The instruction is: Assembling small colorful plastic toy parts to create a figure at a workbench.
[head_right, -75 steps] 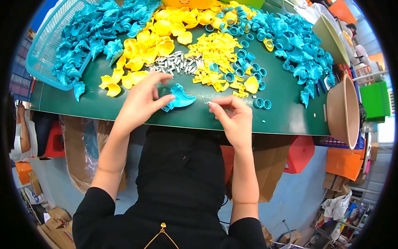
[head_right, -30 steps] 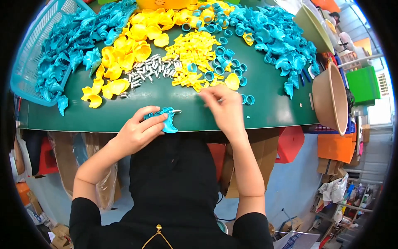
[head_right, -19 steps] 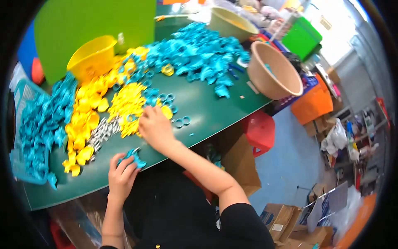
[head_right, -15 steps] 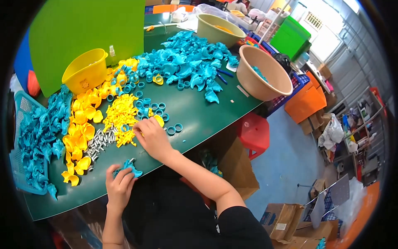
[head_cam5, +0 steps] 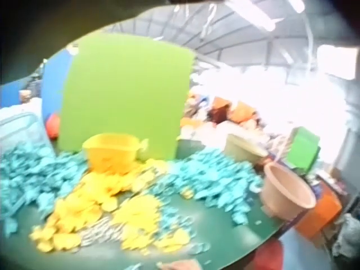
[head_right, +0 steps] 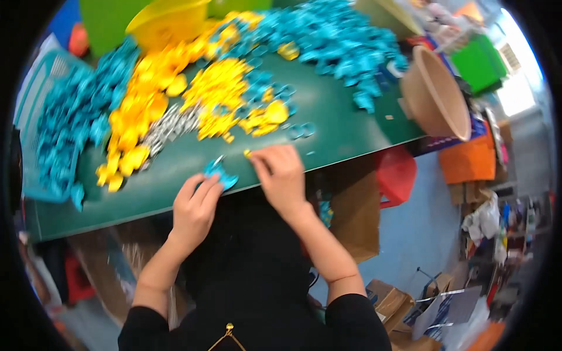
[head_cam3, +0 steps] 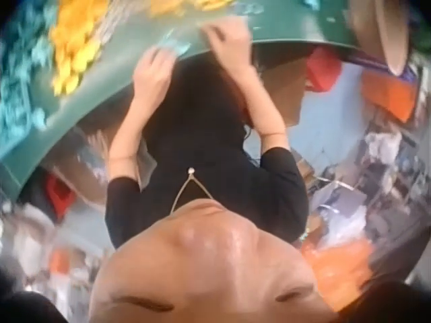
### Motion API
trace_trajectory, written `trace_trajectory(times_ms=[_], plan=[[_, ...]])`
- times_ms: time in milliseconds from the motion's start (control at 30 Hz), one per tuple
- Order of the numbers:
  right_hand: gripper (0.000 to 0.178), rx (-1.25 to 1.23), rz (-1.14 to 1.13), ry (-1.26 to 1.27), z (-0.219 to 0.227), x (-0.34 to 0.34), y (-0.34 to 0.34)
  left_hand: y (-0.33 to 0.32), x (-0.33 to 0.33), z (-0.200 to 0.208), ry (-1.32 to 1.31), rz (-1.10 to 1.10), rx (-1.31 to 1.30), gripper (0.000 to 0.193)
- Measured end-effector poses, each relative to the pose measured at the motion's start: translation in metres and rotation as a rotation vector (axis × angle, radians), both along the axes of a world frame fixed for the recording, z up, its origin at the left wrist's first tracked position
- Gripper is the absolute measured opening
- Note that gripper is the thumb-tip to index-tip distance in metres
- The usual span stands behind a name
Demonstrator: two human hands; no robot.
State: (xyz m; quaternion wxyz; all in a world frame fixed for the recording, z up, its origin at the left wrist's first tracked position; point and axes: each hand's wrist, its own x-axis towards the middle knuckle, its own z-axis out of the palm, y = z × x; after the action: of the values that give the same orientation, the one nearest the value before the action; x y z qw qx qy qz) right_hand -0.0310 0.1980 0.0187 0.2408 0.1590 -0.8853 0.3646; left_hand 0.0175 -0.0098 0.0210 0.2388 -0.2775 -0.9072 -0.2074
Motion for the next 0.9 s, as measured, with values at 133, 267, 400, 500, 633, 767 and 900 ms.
trace_trajectory(times_ms=[133,267,400,500,633,767,900], plan=[[0.008,-0.196,0.100,-0.229,0.008,0.018,-0.021,0.000,-0.003,0.000,0.064,0.009,-0.001,0.027],[0.011,-0.145,0.146,-0.108,-0.003,0.021,-0.033,-0.002,0.001,-0.005,0.064,0.027,-0.005,0.029],[0.011,-0.064,0.129,-0.046,-0.006,0.022,-0.042,-0.006,0.003,-0.006,0.057,0.018,0.010,0.030],[0.011,-0.025,0.153,-0.024,-0.005,0.019,-0.039,-0.006,0.002,-0.005,0.063,0.009,0.011,0.030],[0.020,-0.019,0.197,-0.207,0.004,0.018,-0.035,-0.007,0.002,-0.005,0.056,0.001,0.011,0.030],[0.037,-0.077,0.327,-0.349,0.013,0.016,-0.023,-0.006,0.001,-0.005,0.045,-0.009,0.027,0.030],[0.029,-0.218,0.349,-0.542,0.025,0.017,-0.021,-0.007,0.001,-0.005,0.032,-0.011,0.027,0.029]])
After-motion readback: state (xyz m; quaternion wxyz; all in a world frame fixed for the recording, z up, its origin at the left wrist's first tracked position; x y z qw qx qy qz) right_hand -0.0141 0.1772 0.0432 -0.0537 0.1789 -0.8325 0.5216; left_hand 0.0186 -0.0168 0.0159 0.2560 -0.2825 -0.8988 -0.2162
